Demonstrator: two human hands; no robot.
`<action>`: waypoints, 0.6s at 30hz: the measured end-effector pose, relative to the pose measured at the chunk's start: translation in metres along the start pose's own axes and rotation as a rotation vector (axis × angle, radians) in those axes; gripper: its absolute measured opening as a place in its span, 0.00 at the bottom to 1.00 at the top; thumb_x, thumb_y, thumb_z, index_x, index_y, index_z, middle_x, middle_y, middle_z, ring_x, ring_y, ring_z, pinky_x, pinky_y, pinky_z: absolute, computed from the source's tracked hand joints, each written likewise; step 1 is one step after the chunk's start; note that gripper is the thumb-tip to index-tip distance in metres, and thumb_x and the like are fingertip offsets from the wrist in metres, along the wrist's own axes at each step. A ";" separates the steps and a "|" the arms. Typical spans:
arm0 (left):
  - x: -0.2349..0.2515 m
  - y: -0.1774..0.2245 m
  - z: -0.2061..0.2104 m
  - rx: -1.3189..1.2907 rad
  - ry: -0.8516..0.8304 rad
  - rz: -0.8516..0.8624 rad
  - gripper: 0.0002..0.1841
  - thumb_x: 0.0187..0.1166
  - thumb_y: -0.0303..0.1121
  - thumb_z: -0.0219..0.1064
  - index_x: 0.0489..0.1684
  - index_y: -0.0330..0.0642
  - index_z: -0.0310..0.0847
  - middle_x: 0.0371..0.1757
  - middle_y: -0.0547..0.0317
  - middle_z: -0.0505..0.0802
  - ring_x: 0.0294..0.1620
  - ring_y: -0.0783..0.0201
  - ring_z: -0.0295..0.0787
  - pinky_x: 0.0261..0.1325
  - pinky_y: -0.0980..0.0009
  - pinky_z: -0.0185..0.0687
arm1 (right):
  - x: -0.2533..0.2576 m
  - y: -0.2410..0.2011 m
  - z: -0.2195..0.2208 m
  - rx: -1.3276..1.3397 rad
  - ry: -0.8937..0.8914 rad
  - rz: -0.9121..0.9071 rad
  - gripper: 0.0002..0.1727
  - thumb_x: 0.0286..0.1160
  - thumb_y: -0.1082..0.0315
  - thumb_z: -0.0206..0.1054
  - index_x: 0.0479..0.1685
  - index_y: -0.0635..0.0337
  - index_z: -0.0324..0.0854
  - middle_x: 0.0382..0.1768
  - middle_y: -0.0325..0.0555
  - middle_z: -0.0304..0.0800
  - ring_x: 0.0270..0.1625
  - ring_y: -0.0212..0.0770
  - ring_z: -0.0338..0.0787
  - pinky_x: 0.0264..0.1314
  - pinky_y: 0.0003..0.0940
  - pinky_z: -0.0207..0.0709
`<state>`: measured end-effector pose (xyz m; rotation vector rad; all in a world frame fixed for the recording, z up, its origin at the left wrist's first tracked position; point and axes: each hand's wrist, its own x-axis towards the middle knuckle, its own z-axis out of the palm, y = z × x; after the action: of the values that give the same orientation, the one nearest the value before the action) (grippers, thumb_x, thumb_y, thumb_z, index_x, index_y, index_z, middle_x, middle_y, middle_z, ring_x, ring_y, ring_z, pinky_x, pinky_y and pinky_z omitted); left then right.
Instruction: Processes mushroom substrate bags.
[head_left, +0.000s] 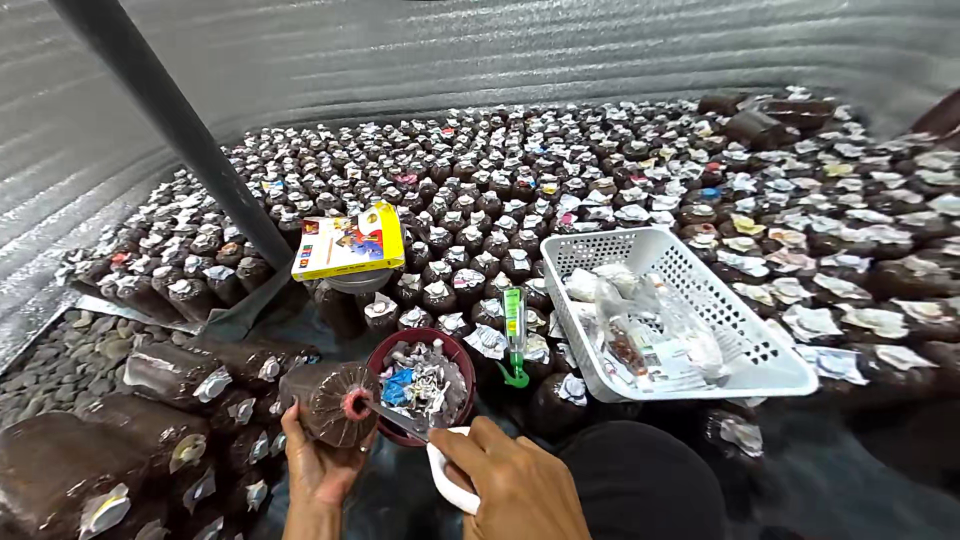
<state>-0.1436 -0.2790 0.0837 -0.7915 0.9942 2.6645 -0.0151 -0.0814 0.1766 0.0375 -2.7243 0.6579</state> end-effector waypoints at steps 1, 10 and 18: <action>-0.001 0.001 0.000 0.018 0.001 0.020 0.36 0.77 0.73 0.46 0.65 0.52 0.75 0.54 0.45 0.91 0.49 0.46 0.92 0.42 0.44 0.90 | 0.001 -0.001 0.004 -0.023 0.016 -0.006 0.20 0.61 0.66 0.72 0.54 0.38 0.96 0.34 0.44 0.90 0.26 0.43 0.88 0.23 0.40 0.78; 0.001 0.009 -0.013 0.094 -0.071 0.086 0.33 0.78 0.70 0.48 0.59 0.52 0.78 0.47 0.48 0.92 0.45 0.49 0.93 0.39 0.45 0.90 | 0.015 -0.001 -0.024 0.059 -0.318 0.004 0.23 0.57 0.70 0.72 0.55 0.40 0.94 0.37 0.48 0.92 0.33 0.50 0.92 0.26 0.50 0.81; 0.002 0.000 0.002 0.081 0.008 0.069 0.34 0.80 0.71 0.43 0.62 0.52 0.75 0.49 0.48 0.91 0.44 0.51 0.93 0.38 0.48 0.90 | 0.008 -0.014 0.012 -0.020 0.001 0.004 0.21 0.57 0.68 0.75 0.53 0.41 0.96 0.34 0.50 0.91 0.26 0.48 0.90 0.22 0.45 0.81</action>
<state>-0.1457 -0.2776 0.0836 -0.7645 1.1429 2.6611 -0.0245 -0.0982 0.1754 0.0264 -2.7306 0.6317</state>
